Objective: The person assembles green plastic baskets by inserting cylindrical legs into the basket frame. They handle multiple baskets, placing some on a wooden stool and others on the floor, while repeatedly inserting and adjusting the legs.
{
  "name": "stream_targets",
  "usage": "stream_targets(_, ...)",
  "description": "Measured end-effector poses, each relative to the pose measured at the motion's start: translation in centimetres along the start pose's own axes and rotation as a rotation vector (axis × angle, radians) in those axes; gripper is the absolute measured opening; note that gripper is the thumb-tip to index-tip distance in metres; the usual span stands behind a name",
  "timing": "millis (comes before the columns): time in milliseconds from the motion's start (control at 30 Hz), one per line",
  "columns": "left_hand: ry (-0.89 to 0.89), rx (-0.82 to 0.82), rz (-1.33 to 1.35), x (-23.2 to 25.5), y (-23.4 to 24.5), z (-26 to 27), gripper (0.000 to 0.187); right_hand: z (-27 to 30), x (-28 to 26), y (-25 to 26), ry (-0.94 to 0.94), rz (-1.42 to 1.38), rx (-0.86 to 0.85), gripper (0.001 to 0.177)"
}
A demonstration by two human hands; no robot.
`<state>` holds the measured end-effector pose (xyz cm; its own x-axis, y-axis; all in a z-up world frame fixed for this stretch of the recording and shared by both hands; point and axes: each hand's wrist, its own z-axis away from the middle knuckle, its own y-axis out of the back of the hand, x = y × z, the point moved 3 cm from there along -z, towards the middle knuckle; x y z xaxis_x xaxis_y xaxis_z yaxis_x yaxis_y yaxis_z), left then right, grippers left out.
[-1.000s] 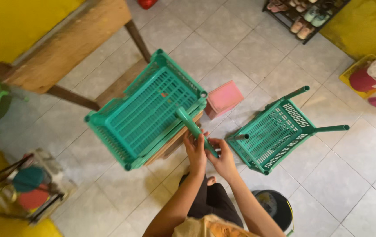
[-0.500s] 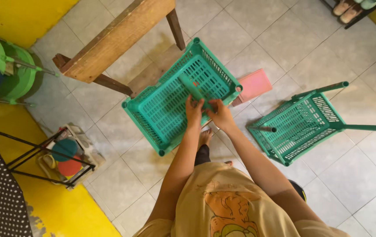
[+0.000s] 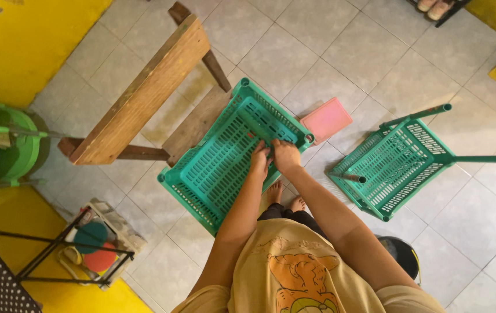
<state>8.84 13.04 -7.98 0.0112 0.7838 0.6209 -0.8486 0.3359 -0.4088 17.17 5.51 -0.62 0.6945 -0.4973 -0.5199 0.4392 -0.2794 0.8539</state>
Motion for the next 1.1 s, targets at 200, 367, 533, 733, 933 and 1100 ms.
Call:
stream_targets(200, -0.288, 0.02, -0.266, 1.2, -0.9, 0.7, 0.052, 4.0, -1.8, 5.8, 0.081, -0.269, 0.273, 0.021)
stream_targets(367, -0.881, 0.076, -0.67, 1.7, -6.8, 7.3, 0.034, 12.5, 1.7, 9.9, -0.235, -0.424, 0.462, 0.015)
stream_targets(533, -0.732, -0.344, -0.821, -5.8, -12.8, 11.4, 0.023, 21.5, 10.2, 8.0, -0.583, -0.521, 0.487, 0.017)
stream_targets(733, -0.474, -0.445, -0.966, -20.7, -13.3, 7.1, 0.022, 30.9, 20.8, 2.2, -0.959, -0.532, 0.476, 0.017)
stream_targets(933, -0.263, -0.347, -1.327, -32.0, -12.1, -1.3, 0.03, 29.9, 31.3, -5.9, -0.951, -0.43, 0.527, 0.034)
stream_targets(1100, -0.289, -0.377, -1.427, -38.7, -11.2, -8.2, 0.044, 25.1, 37.4, -11.8, -0.76, -0.36, 0.609, 0.062)
